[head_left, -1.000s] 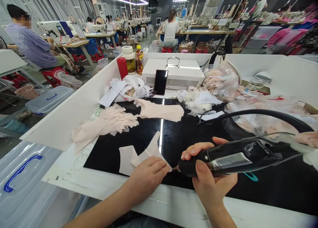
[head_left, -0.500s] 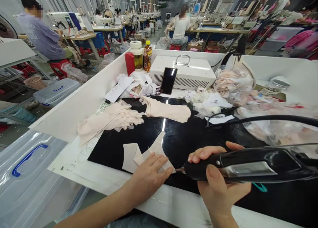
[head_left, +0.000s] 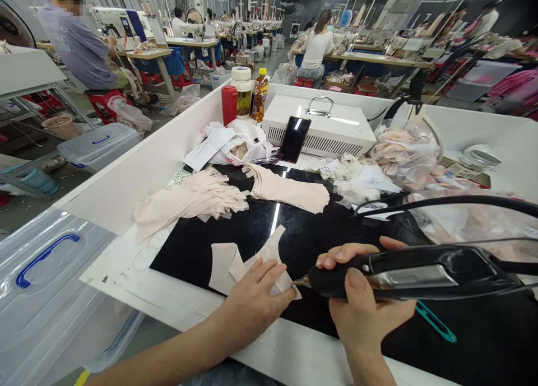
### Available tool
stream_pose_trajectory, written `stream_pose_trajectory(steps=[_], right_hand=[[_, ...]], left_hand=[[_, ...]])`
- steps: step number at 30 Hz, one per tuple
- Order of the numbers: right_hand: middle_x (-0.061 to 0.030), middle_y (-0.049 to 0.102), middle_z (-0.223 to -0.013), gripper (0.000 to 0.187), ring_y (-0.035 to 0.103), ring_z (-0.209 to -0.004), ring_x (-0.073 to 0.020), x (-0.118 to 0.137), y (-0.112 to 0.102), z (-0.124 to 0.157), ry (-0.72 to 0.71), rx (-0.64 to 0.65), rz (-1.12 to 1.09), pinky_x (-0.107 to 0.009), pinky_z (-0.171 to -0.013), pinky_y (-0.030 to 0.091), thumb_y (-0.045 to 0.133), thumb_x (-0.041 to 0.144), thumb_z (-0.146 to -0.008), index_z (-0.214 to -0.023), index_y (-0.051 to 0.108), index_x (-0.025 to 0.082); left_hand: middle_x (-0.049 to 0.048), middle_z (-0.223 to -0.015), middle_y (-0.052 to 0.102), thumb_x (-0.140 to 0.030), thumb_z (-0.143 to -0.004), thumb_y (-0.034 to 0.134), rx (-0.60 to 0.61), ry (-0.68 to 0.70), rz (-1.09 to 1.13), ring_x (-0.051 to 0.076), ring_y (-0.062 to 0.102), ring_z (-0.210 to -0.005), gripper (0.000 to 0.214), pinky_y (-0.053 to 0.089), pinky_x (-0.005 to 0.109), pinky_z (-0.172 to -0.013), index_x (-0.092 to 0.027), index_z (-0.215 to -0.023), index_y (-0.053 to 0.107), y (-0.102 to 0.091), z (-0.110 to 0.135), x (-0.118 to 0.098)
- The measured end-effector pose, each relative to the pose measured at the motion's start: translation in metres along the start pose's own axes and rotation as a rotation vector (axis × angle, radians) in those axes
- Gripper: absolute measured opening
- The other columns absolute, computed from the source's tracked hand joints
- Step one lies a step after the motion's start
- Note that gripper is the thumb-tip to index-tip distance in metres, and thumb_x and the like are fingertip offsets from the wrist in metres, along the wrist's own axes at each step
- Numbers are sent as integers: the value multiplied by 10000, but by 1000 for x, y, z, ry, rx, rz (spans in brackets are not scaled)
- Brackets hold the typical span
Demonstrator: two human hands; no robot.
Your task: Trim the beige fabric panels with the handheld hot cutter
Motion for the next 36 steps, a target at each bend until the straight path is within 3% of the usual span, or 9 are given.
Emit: stream_pose_trajectory(steps=[10, 18, 21, 24, 28, 31, 36], right_hand=[[51, 697, -797, 433, 632, -622, -148, -1, 9, -10, -54, -8, -54, -332, -612, 600, 839, 218, -844, -1212, 620, 278], [49, 699, -835, 416, 655, -652, -153, -11, 9, -5, -3, 18, -6, -366, -660, 613, 794, 162, -892, -1236, 600, 292], [45, 695, -834, 421, 658, -666, -157, -7, 9, -1, 2, 46, -28, -352, -643, 610, 796, 161, -883, -1238, 607, 285], [37, 687, -836, 432, 657, -669, -164, -1, 7, 4, -16, 67, -33, -354, -630, 612, 798, 183, -876, -1252, 606, 277], [30, 677, -841, 454, 654, -673, -171, 3, 4, 8, -31, 70, -29, -365, -627, 614, 804, 194, -874, -1271, 597, 268], [30, 684, -844, 457, 660, -681, -170, 3, 4, 9, -25, 73, -36, -359, -636, 616, 810, 194, -875, -1274, 600, 270], [38, 693, -843, 446, 663, -676, -160, 5, 4, 9, -40, 72, -46, -349, -646, 627, 800, 166, -874, -1264, 611, 270]], left_hand=[[184, -1424, 652, -167, -1053, 632, -56, 6, -40, 319, 629, -1376, 244, 543, 564, -1153, -221, -1285, 684, 7, 4, -2], [156, -1392, 681, -167, -1055, 633, -141, -28, -49, 312, 670, -1326, 212, 559, 538, -1135, -229, -1254, 671, 2, 6, -5], [170, -1444, 652, -138, -1033, 621, -112, -55, -68, 329, 644, -1361, 304, 537, 530, -1152, -212, -1327, 639, 2, 12, -14], [173, -1461, 643, -217, -1078, 578, -78, -50, -73, 323, 606, -1401, 318, 511, 512, -1175, -166, -1390, 611, -3, 15, -23], [139, -1203, 735, -163, -1120, 480, -88, 40, -67, 236, 691, -1186, 253, 530, 391, -1143, -49, -1243, 669, -18, 7, -29], [102, -1078, 723, -136, -1122, 452, -54, 101, -42, 213, 697, -1040, 258, 569, 360, -1067, -53, -1145, 695, -18, 0, -27], [108, -1123, 703, -108, -1096, 486, 16, 92, -47, 241, 687, -1108, 230, 580, 404, -1078, -52, -1189, 689, -7, 0, -16]])
Point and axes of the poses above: each hand's wrist, its own z-axis away from the middle knuckle, its own y-axis out of the palm, x = y × z, the point moved 9 cm from there along -z, towards the middle knuckle
